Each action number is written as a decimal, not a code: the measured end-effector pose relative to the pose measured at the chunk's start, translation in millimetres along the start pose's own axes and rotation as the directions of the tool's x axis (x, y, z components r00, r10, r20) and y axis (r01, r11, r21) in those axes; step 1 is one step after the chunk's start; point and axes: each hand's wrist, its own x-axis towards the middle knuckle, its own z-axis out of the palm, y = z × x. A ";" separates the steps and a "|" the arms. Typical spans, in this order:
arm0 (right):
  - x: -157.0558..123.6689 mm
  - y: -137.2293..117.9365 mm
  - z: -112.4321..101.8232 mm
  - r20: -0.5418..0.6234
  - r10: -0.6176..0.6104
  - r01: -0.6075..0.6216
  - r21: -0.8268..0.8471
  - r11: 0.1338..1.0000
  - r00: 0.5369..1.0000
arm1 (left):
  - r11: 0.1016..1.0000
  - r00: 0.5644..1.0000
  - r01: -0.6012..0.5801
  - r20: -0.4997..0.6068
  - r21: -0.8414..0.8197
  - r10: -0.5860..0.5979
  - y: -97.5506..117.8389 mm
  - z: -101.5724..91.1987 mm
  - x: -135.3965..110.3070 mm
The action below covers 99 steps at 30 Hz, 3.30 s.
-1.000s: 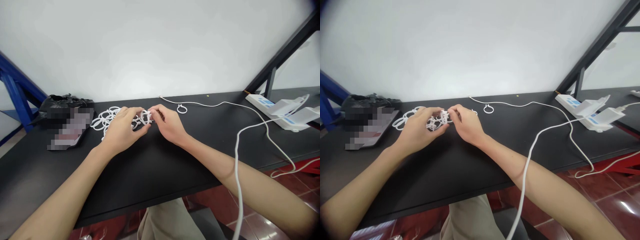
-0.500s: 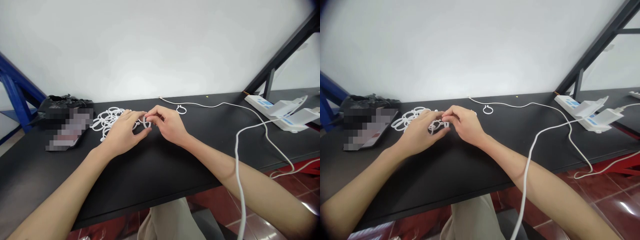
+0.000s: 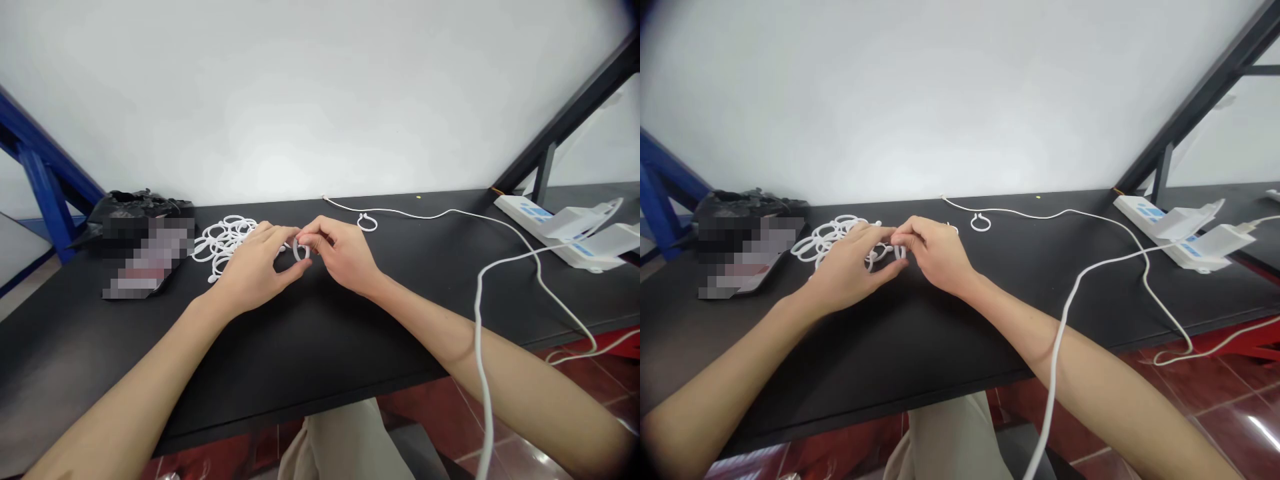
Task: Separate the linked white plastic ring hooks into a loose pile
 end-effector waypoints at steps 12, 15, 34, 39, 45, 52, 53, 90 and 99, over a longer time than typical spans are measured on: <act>-2.0 -0.2 3.1 0.027 0.065 -0.065 0.002 0.998 0.998 | 1.000 1.000 0.011 -0.009 0.009 -0.011 -1.5 -0.6 0.6; -2.8 -0.5 3.4 0.028 0.062 -0.062 -0.002 0.998 0.998 | 1.000 1.000 0.002 -0.010 0.007 -0.002 -1.2 0.0 1.1; -2.4 2.5 3.0 0.125 -0.015 0.025 -0.076 0.997 0.992 | 0.999 0.998 -0.002 0.055 -0.052 0.005 -1.0 2.4 1.8; -2.5 1.6 1.4 0.125 -0.024 0.036 -0.101 0.994 0.992 | 0.998 0.997 0.001 0.072 -0.067 0.004 -0.1 2.0 2.0; -2.2 1.4 1.2 0.124 -0.006 0.017 -0.088 0.996 0.992 | 0.998 0.997 -0.013 0.072 -0.064 0.017 -1.0 1.6 2.4; -5.5 2.6 5.7 0.101 -0.010 0.018 -0.082 0.997 0.995 | 0.997 0.998 0.015 0.056 -0.076 -0.010 0.6 -0.6 2.2; -5.8 3.1 6.1 0.082 0.005 0.002 -0.084 0.996 0.997 | 0.998 0.999 0.022 0.042 -0.065 -0.019 0.7 -0.9 2.2; -1.4 10.2 10.0 0.137 -0.122 0.161 -0.320 0.934 0.983 | 0.999 0.998 -0.015 0.063 0.046 0.013 -15.2 0.7 2.7; 0.1 7.6 9.1 0.067 -0.079 0.088 -0.160 0.983 0.995 | 0.999 0.997 -0.005 0.075 0.034 0.002 -8.1 -0.4 2.8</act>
